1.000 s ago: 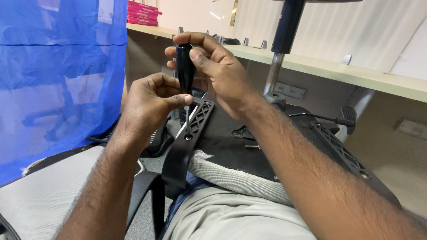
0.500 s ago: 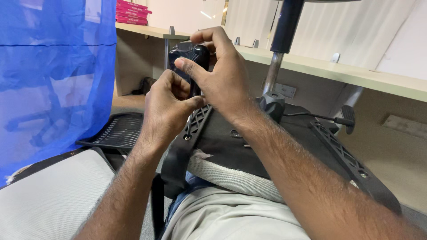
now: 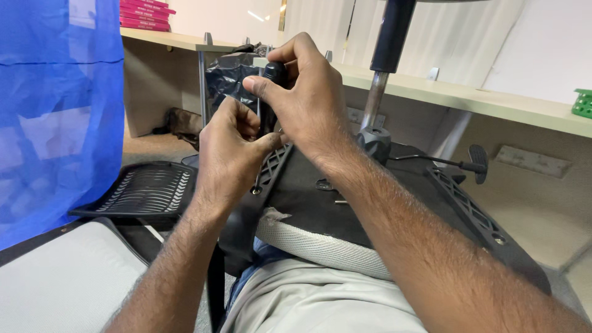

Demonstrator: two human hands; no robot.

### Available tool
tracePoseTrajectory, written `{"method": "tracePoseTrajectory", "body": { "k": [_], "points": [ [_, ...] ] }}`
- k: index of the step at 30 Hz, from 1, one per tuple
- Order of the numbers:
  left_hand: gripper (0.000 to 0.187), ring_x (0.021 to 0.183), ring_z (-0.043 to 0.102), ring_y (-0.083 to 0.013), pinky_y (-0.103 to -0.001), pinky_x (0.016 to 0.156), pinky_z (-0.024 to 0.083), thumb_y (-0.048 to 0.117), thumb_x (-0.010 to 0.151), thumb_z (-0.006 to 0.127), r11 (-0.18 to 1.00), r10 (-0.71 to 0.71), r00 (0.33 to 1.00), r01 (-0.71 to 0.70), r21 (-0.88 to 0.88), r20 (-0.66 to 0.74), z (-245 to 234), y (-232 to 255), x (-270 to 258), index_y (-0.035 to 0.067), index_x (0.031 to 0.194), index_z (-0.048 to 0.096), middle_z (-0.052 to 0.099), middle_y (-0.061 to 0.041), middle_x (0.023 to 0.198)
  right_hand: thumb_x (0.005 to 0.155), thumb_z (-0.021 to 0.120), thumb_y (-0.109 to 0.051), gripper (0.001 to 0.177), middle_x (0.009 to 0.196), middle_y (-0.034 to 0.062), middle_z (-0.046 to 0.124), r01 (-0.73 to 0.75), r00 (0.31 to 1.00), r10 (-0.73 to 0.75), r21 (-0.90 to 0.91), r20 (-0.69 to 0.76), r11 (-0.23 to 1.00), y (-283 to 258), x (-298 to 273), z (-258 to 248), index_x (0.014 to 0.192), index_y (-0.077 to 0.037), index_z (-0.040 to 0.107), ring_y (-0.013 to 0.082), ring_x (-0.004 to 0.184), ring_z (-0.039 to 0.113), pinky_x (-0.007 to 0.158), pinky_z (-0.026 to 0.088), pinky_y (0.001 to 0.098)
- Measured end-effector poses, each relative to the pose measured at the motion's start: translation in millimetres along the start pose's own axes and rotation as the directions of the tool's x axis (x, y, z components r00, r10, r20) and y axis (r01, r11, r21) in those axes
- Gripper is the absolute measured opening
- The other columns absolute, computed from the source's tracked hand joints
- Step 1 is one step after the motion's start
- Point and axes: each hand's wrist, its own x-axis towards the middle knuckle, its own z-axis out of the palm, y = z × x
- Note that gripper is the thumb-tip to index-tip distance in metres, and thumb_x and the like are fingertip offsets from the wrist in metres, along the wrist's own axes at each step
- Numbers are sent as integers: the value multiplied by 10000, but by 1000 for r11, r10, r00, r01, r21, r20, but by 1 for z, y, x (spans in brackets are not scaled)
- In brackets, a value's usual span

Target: The person uses a manual screwdriver to tighten a screw into a black plastic chair armrest. The hands hold the armrest steady while turning the screwdriver clockwise to secure the fastener.

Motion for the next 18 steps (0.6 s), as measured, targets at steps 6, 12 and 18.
{"method": "tracePoseTrajectory", "body": {
  "k": [6,12,18],
  "points": [
    [369,728,539,-66,-235,626,513,222,798,897,980,-59,978,94,-174,198,-2,-17,14,71,899,575,561,30,793,922,813,-178,326,1018,65,745,42,990,-71,236,118,971,10,4,-6,1162,-53,631,136,960,757,872,667,282],
    [291,938,669,-89,-277,875,551,223,917,708,876,-78,915,253,-411,395,-11,-25,21,48,1149,687,720,-15,988,997,711,-103,249,1124,39,745,-25,979,-46,341,200,940,15,3,-9,1235,-76,642,117,1105,734,1023,639,287],
    [354,1074,684,-100,-331,1042,503,205,972,552,850,-33,890,265,-456,455,-14,-20,20,105,1297,647,756,-18,1140,1009,682,-79,243,1153,49,738,-118,960,-7,427,279,897,19,6,-14,1247,-86,632,127,1137,718,1023,640,297]
  ]
}}
